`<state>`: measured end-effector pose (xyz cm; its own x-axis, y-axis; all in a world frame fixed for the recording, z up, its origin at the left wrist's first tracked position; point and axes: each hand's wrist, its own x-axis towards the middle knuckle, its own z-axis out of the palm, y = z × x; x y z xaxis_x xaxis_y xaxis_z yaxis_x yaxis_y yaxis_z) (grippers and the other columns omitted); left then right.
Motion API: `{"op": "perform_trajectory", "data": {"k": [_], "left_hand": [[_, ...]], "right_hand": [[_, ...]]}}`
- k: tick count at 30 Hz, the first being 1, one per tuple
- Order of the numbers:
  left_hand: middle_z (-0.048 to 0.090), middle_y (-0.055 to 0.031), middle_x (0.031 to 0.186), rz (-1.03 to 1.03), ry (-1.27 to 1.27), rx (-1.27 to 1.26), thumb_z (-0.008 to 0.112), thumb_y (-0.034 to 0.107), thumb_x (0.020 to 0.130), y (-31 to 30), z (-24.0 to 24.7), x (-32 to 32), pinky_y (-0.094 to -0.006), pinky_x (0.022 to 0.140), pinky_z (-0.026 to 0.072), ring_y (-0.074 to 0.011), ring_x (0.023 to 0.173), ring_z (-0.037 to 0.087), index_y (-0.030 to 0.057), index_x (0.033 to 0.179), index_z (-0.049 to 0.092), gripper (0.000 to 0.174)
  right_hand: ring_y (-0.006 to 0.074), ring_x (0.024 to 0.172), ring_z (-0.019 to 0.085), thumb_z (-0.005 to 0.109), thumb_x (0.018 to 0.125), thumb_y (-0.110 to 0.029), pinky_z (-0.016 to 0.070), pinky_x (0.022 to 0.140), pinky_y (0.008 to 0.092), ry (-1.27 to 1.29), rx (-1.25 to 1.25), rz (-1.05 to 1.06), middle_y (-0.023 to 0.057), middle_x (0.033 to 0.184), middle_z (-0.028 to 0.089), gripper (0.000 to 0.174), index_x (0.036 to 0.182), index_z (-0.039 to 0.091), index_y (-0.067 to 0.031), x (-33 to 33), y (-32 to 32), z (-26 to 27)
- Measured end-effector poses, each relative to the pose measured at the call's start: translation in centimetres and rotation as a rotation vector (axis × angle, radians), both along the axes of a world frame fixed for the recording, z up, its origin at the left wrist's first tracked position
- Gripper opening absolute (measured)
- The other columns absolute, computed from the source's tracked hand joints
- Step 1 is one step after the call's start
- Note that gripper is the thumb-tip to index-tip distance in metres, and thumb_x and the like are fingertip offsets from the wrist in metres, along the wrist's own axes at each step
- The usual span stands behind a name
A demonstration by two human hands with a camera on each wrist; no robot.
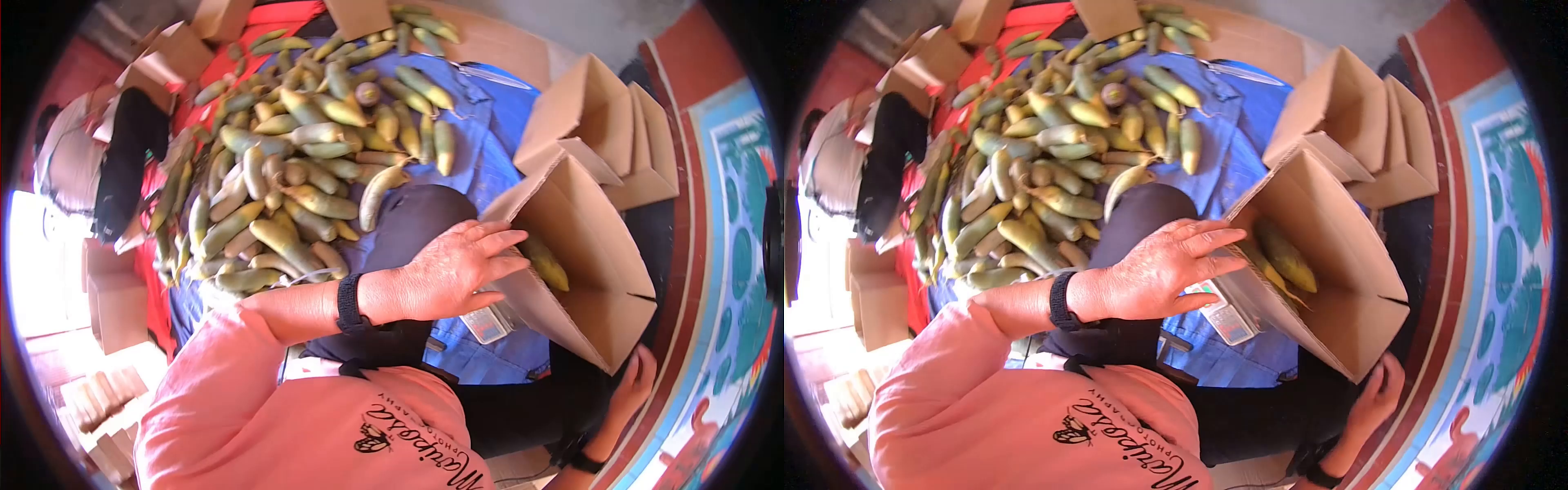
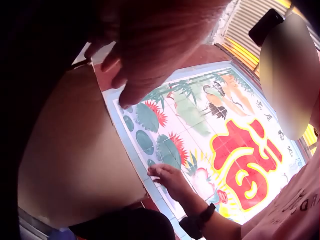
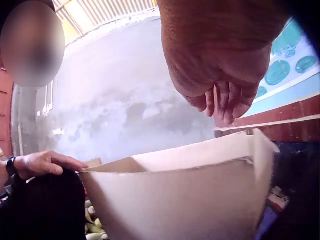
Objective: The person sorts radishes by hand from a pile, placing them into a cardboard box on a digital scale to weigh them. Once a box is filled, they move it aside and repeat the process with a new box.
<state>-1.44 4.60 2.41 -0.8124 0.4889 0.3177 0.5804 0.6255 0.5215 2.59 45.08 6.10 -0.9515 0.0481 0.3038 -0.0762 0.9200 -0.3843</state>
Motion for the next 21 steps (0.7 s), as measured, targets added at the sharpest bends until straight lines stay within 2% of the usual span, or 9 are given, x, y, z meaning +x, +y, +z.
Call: {"op": "perform_trajectory", "data": {"k": [2, 3, 5, 7, 9, 11, 14, 17, 21], "left_hand": [[0.048, -0.0158, 0.127, -0.024, -0.141, 0.506, 0.066, 0.016, 0.077, -1.1, 0.6, 0.6, -0.0422, 0.094, 0.0393, -0.0333, 0.114, 0.048, 0.0054, 0.117, 0.055, 0.043], [0.051, -0.0153, 0.124, 0.059, -0.128, 0.524, 0.062, 0.010, 0.079, -2.6, 1.7, 0.9, -0.0393, 0.092, 0.0412, -0.0313, 0.110, 0.051, 0.0043, 0.112, 0.057, 0.034], [0.054, -0.0148, 0.119, 0.280, -0.059, 0.436, 0.060, 0.009, 0.080, -5.7, 1.0, 1.3, -0.0376, 0.092, 0.0411, -0.0297, 0.109, 0.053, 0.0044, 0.107, 0.058, 0.028], [0.057, -0.0132, 0.114, 0.491, -0.175, 0.484, 0.059, 0.011, 0.080, -8.9, -2.0, 1.8, -0.0363, 0.090, 0.0423, -0.0281, 0.105, 0.054, 0.0046, 0.105, 0.059, 0.025], [0.058, -0.0122, 0.110, 0.697, -0.252, 0.279, 0.058, 0.013, 0.080, -12.7, -6.8, 2.8, -0.0339, 0.087, 0.0434, -0.0278, 0.101, 0.056, 0.0045, 0.105, 0.059, 0.026], [0.060, -0.0170, 0.100, 0.812, -0.371, 0.172, 0.061, 0.014, 0.076, -16.4, -11.5, 4.6, -0.0383, 0.087, 0.0442, -0.0328, 0.096, 0.057, 0.0014, 0.098, 0.060, 0.026], [0.056, -0.0141, 0.110, 1.021, -0.429, -0.235, 0.064, 0.018, 0.073, -22.8, -19.8, 8.2, -0.0408, 0.091, 0.0419, -0.0321, 0.105, 0.052, 0.0054, 0.103, 0.060, 0.034], [0.045, -0.0101, 0.127, 1.130, -0.634, -0.725, 0.065, 0.016, 0.070, -26.1, -19.8, 11.0, -0.0465, 0.095, 0.0380, -0.0290, 0.120, 0.040, 0.0124, 0.116, 0.054, 0.047], [0.043, -0.0090, 0.129, 1.012, -0.686, -0.910, 0.062, 0.008, 0.070, -28.8, -20.9, 13.2, -0.0468, 0.098, 0.0354, -0.0280, 0.124, 0.036, 0.0153, 0.117, 0.053, 0.048]], "right_hand": [[0.0250, 0.099, 0.056, 0.052, 0.087, -0.005, 0.0422, 0.088, 0.0339, 0.016, 0.091, -0.129, 0.0146, 0.106, 0.059, 0.022, 0.107, 0.056, 0.0037, 3.0, 3.0, -1.8], [0.0250, 0.099, 0.056, 0.052, 0.087, -0.005, 0.0422, 0.088, 0.0339, 0.010, 0.085, -0.117, 0.0146, 0.106, 0.059, 0.022, 0.107, 0.056, 0.0037, 4.4, 3.6, -2.9], [0.0250, 0.099, 0.056, 0.053, 0.088, -0.008, 0.0423, 0.088, 0.0337, -0.045, -0.069, -0.295, 0.0146, 0.107, 0.059, 0.025, 0.110, 0.055, 0.0039, 6.4, 4.3, -4.9], [0.0246, 0.098, 0.057, 0.054, 0.089, -0.011, 0.0429, 0.087, 0.0328, -0.063, -0.098, -0.295, 0.0148, 0.107, 0.060, 0.027, 0.111, 0.055, 0.0030, 7.2, 3.8, -5.4], [0.0242, 0.096, 0.058, 0.054, 0.089, -0.015, 0.0435, 0.086, 0.0320, -0.087, -0.120, -0.297, 0.0150, 0.106, 0.060, 0.029, 0.112, 0.056, 0.0022, 7.5, 3.3, -5.4], [0.0241, 0.095, 0.058, 0.055, 0.089, -0.016, 0.0435, 0.086, 0.0323, -0.118, -0.069, -0.310, 0.0146, 0.104, 0.061, 0.028, 0.110, 0.057, 0.0025, 7.2, 2.8, -5.0], [0.0245, 0.096, 0.057, 0.054, 0.088, -0.014, 0.0433, 0.086, 0.0332, -0.162, -0.014, -0.294, 0.0149, 0.106, 0.060, 0.027, 0.110, 0.056, 0.0028, 7.4, 3.9, -5.4], [0.0254, 0.094, 0.057, 0.054, 0.088, -0.014, 0.0436, 0.085, 0.0339, -0.141, 0.036, -0.280, 0.0150, 0.103, 0.060, 0.026, 0.108, 0.057, 0.0026, 7.3, 3.7, -5.5], [0.0266, 0.093, 0.057, 0.054, 0.088, -0.014, 0.0436, 0.085, 0.0344, -0.155, 0.062, -0.287, 0.0153, 0.101, 0.061, 0.025, 0.106, 0.058, 0.0025, 6.8, 2.8, -5.1]]}}
